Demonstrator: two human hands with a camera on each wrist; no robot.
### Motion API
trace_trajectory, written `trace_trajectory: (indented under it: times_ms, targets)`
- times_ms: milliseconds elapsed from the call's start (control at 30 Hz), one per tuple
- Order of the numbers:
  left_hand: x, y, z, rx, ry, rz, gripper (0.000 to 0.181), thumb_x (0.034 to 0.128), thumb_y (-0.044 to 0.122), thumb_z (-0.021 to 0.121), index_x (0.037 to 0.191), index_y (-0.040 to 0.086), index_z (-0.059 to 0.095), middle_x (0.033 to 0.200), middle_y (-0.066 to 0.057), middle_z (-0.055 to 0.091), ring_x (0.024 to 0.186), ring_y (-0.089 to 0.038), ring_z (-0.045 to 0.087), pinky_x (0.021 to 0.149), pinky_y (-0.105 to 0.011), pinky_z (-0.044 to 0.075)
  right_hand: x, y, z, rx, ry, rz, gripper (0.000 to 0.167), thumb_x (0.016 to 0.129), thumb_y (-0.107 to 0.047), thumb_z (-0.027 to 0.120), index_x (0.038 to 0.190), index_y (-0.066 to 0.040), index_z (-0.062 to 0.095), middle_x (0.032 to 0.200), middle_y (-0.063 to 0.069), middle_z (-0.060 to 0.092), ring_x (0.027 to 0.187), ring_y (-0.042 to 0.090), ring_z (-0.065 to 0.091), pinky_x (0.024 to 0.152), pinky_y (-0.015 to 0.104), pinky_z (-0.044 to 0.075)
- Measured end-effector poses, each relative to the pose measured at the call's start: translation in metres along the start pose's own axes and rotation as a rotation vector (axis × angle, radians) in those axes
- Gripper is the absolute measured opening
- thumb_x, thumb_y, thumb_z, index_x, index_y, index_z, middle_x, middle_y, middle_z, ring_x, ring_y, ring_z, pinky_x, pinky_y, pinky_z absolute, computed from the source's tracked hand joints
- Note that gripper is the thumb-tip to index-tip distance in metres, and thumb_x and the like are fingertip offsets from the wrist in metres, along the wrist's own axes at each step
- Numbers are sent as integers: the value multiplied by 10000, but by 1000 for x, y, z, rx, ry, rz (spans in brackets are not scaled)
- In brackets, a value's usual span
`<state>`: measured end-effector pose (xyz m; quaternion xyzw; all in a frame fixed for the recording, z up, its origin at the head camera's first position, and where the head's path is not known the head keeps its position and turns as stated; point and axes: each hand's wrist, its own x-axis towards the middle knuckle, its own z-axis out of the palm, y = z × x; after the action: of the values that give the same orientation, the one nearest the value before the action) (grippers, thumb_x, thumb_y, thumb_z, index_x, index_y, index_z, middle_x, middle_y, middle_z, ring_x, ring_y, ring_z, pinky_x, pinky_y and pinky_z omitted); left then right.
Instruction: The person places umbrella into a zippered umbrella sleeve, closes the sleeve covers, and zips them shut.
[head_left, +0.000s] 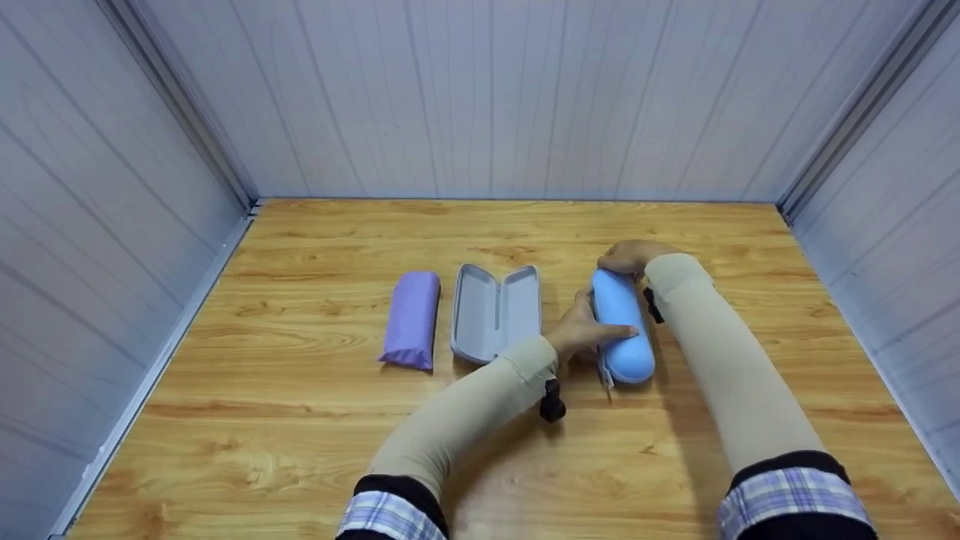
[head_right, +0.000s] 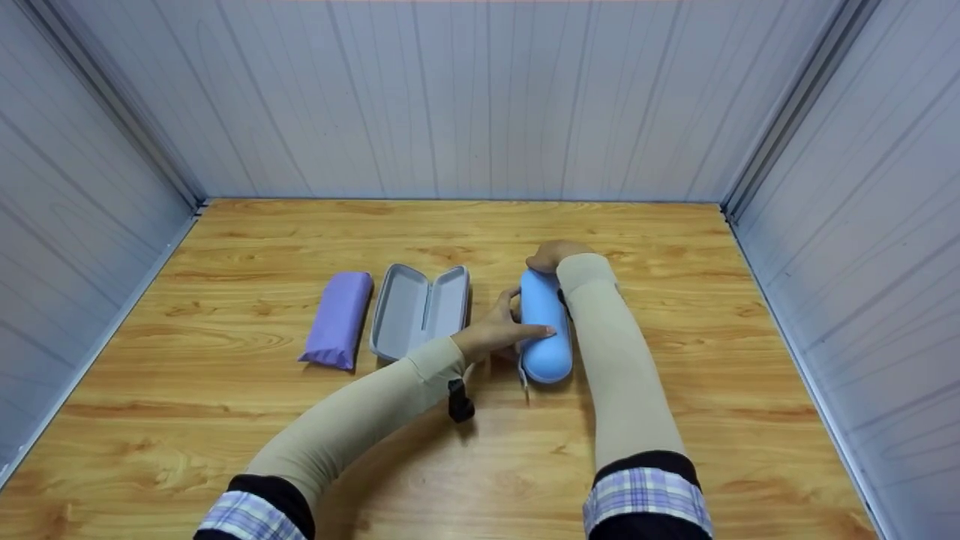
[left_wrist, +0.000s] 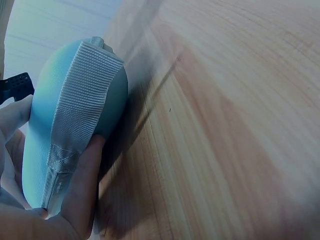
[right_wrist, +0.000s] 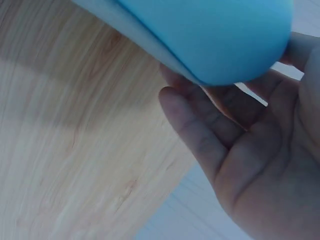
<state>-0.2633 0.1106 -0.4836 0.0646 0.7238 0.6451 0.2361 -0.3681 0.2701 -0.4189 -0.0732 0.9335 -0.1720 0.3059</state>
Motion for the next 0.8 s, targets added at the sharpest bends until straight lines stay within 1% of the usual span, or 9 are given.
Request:
trace_trajectory:
  times_ms: [100, 200, 300, 400, 433, 500, 633, 700, 800]
  targets:
    - [0, -1, -1, -14, -10, 5, 1096, 756, 196, 896, 1576, 115, 174, 1407, -157, 464, 1220, -303, 538, 992, -416, 485, 3, -1, 2, -35, 23, -8, 498, 1042, -392, 369, 1218, 7, 610, 1035, 160, 591, 851, 254, 546, 734, 369, 475]
    - [1, -1, -1, -34, -22, 8, 1083, 760, 188, 890, 1571, 112, 175, 1386, -157, 470, 1194, -301, 551, 974, -426, 496, 6, 1, 4, -9, 32, -10, 549, 1027, -415, 411, 1313, 24, 576, 1180, 210, 586, 948, 297, 561, 799, 419, 505]
    - [1, -1, -1, -35, -31, 13, 1093, 768, 191, 882, 1576, 108, 150, 1383, -161, 461, 1185, -299, 553, 968, -426, 500, 9, 5, 4, 27, 35, -16, 623, 1018, -451, 452, 1398, 39, 515, 1310, 274, 535, 1049, 363, 563, 873, 477, 514]
    - [0, -1, 0, -38, -34, 22, 1107, 769, 190, 881, 1581, 104, 134, 1388, -161, 456, 1189, -299, 550, 976, -421, 495, 11, 8, 5, 22, 47, -40, 688, 1015, -468, 487, 1472, 45, 439, 1434, 298, 455, 1138, 406, 552, 909, 508, 508]
    - [0, -1, 0, -33, -36, 26, 1117, 769, 195, 882, 1585, 104, 125, 1400, -158, 451, 1200, -294, 543, 987, -413, 487, 12, 8, 5, 18, 51, -49, 684, 1015, -463, 493, 1471, 43, 442, 1440, 302, 449, 1138, 412, 556, 903, 509, 512]
    - [-1, -1, 1, -33, -35, 23, 1115, 767, 198, 885, 1584, 106, 132, 1403, -154, 451, 1202, -293, 543, 987, -413, 488, 12, 8, 6, 1, 64, -67, 603, 1016, -439, 502, 1419, 9, 524, 1390, 287, 502, 1090, 389, 578, 867, 488, 519]
    - [-2, -1, 2, -42, -33, 20, 1099, 767, 189, 885, 1577, 102, 149, 1397, -146, 454, 1204, -288, 540, 993, -417, 483, 11, 3, 8, -9, 86, -101, 413, 1015, -353, 506, 1229, -29, 646, 1182, 237, 603, 940, 327, 584, 791, 458, 514]
    - [-2, 0, 1, -44, -27, 19, 1097, 765, 188, 887, 1575, 100, 154, 1392, -143, 459, 1205, -286, 540, 998, -418, 480, 10, -1, 8, -30, 93, -93, 430, 1012, -346, 489, 1246, -19, 641, 1206, 241, 601, 954, 324, 571, 805, 463, 505]
    - [-2, 0, 1, -37, -21, 19, 1116, 763, 194, 889, 1585, 105, 140, 1406, -145, 454, 1221, -287, 532, 1014, -417, 466, 8, -6, 9, -44, 94, -52, 536, 998, -386, 474, 1338, 13, 591, 1294, 258, 571, 1007, 341, 568, 843, 471, 502]
